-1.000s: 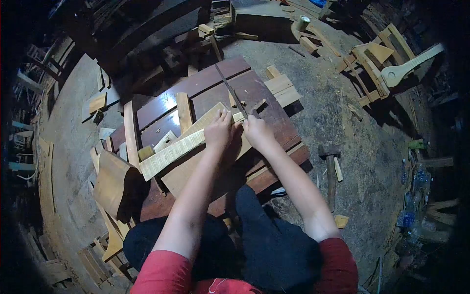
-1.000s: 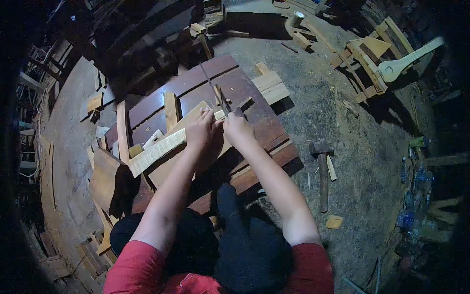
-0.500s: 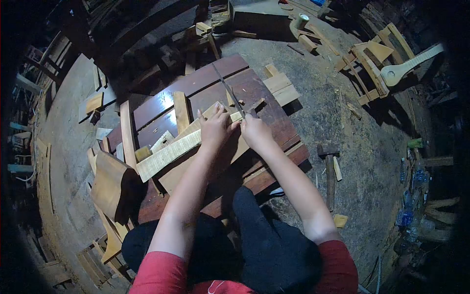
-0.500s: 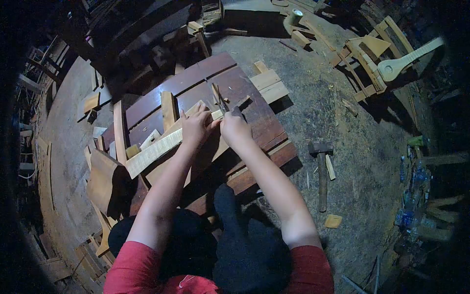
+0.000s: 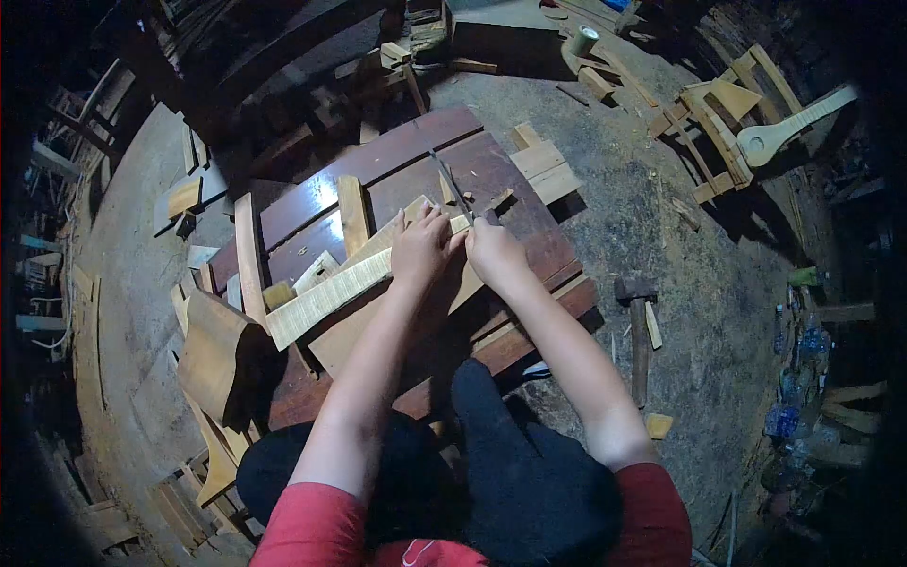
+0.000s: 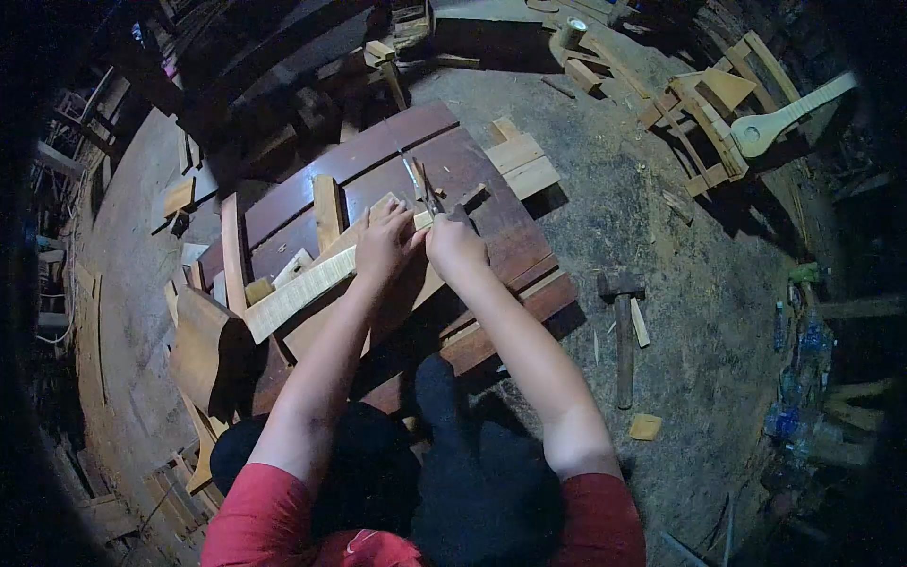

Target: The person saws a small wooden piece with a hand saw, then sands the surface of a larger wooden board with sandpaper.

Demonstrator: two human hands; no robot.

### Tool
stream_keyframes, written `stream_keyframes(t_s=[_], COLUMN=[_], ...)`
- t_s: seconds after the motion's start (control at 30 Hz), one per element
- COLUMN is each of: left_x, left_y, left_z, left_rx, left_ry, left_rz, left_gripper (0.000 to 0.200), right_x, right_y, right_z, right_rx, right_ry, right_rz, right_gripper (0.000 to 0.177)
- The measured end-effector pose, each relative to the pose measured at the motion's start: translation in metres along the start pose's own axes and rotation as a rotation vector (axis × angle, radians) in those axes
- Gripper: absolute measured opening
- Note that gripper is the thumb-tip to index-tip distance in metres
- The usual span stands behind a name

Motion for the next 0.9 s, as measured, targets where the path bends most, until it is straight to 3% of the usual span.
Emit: stream_keyframes(t_s=[0.07,0.9], left_x=[0.006,0.005], left_y=[-0.003,0.0], left_z=[0.001,0.002], left_rx=[-0.015,0.049], left_ry=[-0.045,-0.013], left_rz=[0.004,0.024], left_gripper=[0.04,0.043], right_x=[0.0,-0.001], right_y=[0.001,0.0], right_z=[0.0,0.0], right_rx=[-0.008,-0.003], right_ry=[0.01,0.045], right_rz=[0.006,-0.014], right_gripper=[0.025,0.023])
Point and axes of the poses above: each hand's wrist, its own z-axis away from the middle knuckle, its own x-axis out of the palm, y = z × x, the point moved 10 cm from there along -z, towards the middle knuckle, and after that the axes turned 2 degrees about y, right-handed, at the moved point
